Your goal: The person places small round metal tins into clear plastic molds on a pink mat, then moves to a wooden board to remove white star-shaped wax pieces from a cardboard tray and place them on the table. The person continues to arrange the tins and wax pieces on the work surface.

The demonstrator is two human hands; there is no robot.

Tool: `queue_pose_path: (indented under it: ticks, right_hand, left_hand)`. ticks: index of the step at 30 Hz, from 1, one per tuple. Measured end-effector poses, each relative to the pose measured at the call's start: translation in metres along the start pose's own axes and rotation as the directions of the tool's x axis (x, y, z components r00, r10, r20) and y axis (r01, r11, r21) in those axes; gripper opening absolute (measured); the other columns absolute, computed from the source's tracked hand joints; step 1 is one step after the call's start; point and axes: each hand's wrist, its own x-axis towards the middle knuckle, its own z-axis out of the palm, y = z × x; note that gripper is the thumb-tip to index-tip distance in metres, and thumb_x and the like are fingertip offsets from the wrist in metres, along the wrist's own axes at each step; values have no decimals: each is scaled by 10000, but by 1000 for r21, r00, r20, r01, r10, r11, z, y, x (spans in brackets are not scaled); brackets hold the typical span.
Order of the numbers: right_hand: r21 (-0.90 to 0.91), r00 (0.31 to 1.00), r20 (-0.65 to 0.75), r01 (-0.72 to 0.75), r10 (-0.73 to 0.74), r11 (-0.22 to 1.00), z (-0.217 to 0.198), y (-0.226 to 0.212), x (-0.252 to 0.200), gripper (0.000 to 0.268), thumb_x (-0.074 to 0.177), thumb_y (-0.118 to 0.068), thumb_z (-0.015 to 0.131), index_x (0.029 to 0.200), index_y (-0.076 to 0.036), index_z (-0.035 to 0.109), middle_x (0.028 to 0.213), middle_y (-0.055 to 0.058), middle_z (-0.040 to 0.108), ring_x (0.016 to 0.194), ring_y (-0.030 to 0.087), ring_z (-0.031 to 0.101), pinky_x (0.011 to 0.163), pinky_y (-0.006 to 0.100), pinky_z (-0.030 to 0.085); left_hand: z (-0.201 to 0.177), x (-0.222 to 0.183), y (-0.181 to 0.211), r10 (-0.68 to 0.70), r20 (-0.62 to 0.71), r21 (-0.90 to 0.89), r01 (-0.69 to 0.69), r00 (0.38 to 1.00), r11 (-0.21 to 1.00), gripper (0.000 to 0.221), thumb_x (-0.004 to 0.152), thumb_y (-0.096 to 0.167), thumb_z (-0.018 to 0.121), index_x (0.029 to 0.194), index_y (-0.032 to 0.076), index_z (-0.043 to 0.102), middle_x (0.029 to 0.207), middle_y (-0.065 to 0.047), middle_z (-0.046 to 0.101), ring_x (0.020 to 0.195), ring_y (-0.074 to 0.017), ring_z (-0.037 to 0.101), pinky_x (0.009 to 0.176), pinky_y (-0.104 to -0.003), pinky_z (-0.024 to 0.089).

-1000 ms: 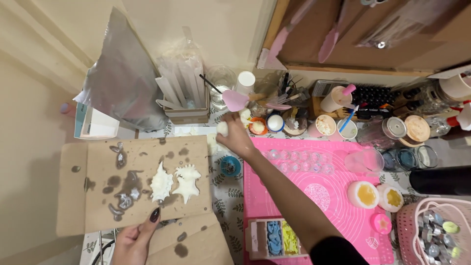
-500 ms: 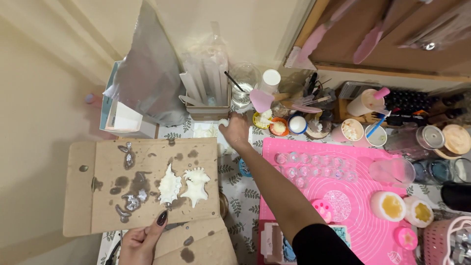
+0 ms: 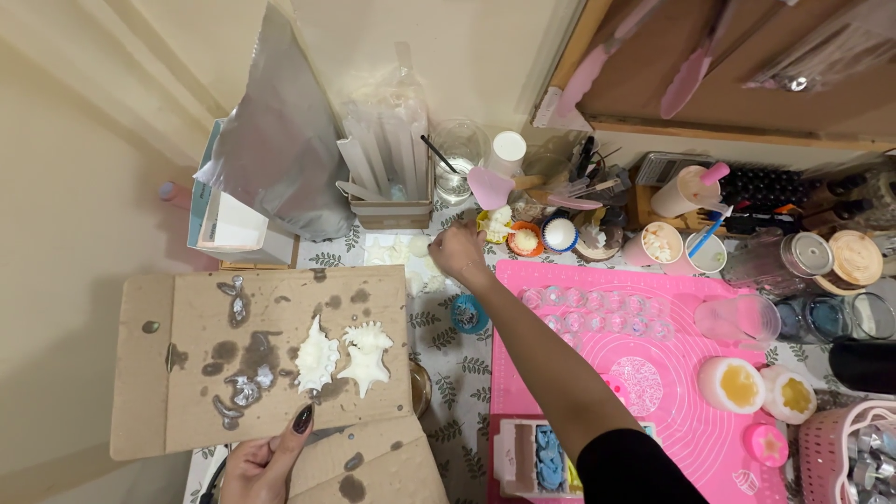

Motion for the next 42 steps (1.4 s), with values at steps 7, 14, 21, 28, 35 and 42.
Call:
queue_pose_path:
  ticks: [7,14,21,28,35,42]
  right_hand:
    - [-115,984,-38,166,-172,979,-15,8,-26,196,841,-193,654,886,-110,826,1294,214,538,1272,412,364,1012,536,296]
    - [-130,961,-40,268,-275,955,-14,19,-37,408,774,-60,610,1084,-212,828,1216,172,545,1236,398,379,1012,532,298]
    - [-49,946,-159,277,-282,960,-10,13,-47,137,797,-182,720,903,-163,805,1062,65,611,1162,329,456,999,477,332]
    - [-75,922,-191,328,-336,942,-22,15,-60,85,775,-182,741,818,-159,811,1059,62,618,1152,320,468,1024,474,332]
    - [50,934,-153,333,-323,942,-113,-32,-99,431,715,-186,783,1128,-72,738,1213,185,571,1185,414,436,1007,577,311]
    - [307,846,-194,533,-497,788,-215,-112,-210,436,801,-289,826,1141,-74,659,1094,119,621,1076,308,560,957,430,425]
  left_hand:
    - [-3,1,-4,24,7,24,-24,1000,999,423,918,61,670,1266,-177,647,1238,-234,743,1123,-206,674,1035,-330,455]
    - [3,-2,-7,79,26,-40,-78,997,996,459,894,33,667,1319,-130,608,1257,-229,716,1130,-216,670,1055,-352,459]
    - [0,-1,-11,124,42,-29,-123,991,992,445,892,31,678,1305,-126,627,1241,-204,725,1102,-196,674,1030,-337,472]
    - [-1,-1,-12,114,77,71,-119,991,990,371,918,80,678,1245,-95,699,1110,-150,788,988,-125,675,915,-265,488]
    - [11,3,-16,95,150,83,-109,984,991,316,939,156,693,1136,-86,741,996,-132,813,872,-106,674,802,-247,505]
    - [26,11,-24,43,192,21,-48,980,999,304,959,179,686,1058,-94,775,919,-124,796,797,-116,655,731,-264,504]
